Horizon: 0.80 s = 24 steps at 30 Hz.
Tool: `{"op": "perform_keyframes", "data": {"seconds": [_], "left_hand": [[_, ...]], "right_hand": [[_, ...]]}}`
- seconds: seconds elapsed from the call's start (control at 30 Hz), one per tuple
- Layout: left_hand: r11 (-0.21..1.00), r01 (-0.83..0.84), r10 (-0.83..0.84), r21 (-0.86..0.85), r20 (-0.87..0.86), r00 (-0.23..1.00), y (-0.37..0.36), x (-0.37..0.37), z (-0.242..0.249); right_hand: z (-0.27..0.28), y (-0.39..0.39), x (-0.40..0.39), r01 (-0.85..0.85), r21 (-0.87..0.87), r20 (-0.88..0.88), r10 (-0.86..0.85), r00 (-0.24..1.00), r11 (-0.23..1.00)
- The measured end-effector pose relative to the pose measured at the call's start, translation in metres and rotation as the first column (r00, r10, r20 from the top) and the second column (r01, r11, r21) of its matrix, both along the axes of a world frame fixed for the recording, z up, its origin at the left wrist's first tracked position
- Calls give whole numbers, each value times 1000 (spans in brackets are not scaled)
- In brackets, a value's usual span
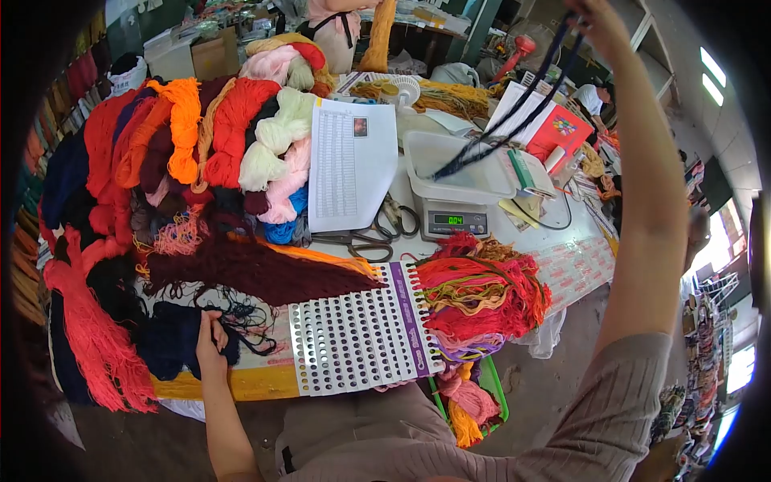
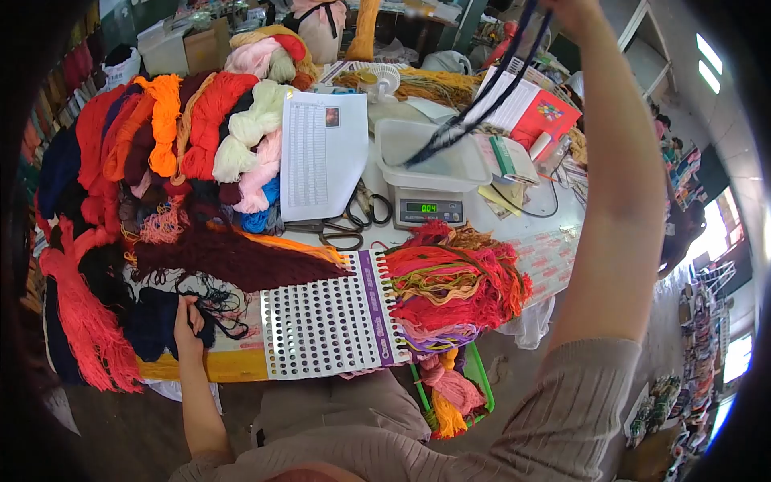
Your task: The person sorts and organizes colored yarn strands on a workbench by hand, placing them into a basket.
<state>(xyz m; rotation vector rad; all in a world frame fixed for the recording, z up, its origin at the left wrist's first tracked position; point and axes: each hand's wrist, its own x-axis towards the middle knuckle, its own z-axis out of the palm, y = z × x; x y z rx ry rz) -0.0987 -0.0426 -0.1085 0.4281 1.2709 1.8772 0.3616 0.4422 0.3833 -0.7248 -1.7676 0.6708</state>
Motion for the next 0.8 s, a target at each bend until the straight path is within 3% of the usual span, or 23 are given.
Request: {"op": "perform_keyframes", "data": {"seconds": [0.03,0.1,0.13,0.17,0.2,0.23,0.27,0.3,0.33,0.4,0.43,0.5,0.57,0.63,0.67,0.7,0.73,0.77,0.8], "left_hand": [[1000,3,-3,-1,-5,1000,0,0,1],[1000,0,0,9,-6,1000,-1,1,2],[1000,14,-13,15,-2,1000,-2,1,2],[999,29,-29,20,0,1000,-2,0,2],[997,54,-54,46,-4,999,-4,-3,-2],[997,51,-50,50,-9,999,-6,-5,-2],[991,90,-89,102,-22,996,-7,-6,-2],[980,131,-126,153,-37,991,-8,-6,-2],[979,128,-124,157,-36,992,-8,-1,5],[976,107,-128,190,102,987,-7,12,32],[950,138,-192,281,175,966,-8,17,41],[953,170,-209,250,138,968,-8,26,53],[937,252,-272,242,51,961,-6,45,65],[945,285,-278,158,-68,958,5,82,87],[941,322,-303,100,-168,938,11,96,89],[943,331,-280,47,-429,859,18,108,88],[935,349,-284,69,-445,849,25,131,100],[902,427,-342,60,-503,794,29,142,108],[871,485,-381,79,-513,769,32,150,105]], "right_hand": [[-26,42,18,-153,-14,112,154,982,988],[-96,11,-9,-13,135,399,-43,916,991],[-128,-15,-23,17,-153,248,21,969,988],[-163,-22,-19,-38,-13,452,40,891,999],[-215,-15,-13,-121,-80,409,143,901,989],[-250,-25,-9,-125,-61,625,136,769,990],[-311,3,9,-340,296,843,-77,532,893],[-332,-54,0,26,-58,859,37,510,998],[-344,-94,-9,281,-217,899,79,432,935],[-382,-132,5,176,174,851,-238,469,969],[-380,-153,3,180,174,850,-240,470,968],[-373,-192,-5,262,217,617,-340,710,940],[-382,-221,-15,105,135,557,-163,814,985],[-367,-280,-53,-99,-78,403,122,907,992],[-373,-299,-67,-202,-115,367,230,901,973],[-361,-327,-85,-282,-342,254,377,891,896],[-364,-346,-100,-369,-364,148,444,884,855],[-368,-356,-114,-445,-276,174,500,848,852],[-367,-370,-125,-460,-389,100,534,840,798]]}}
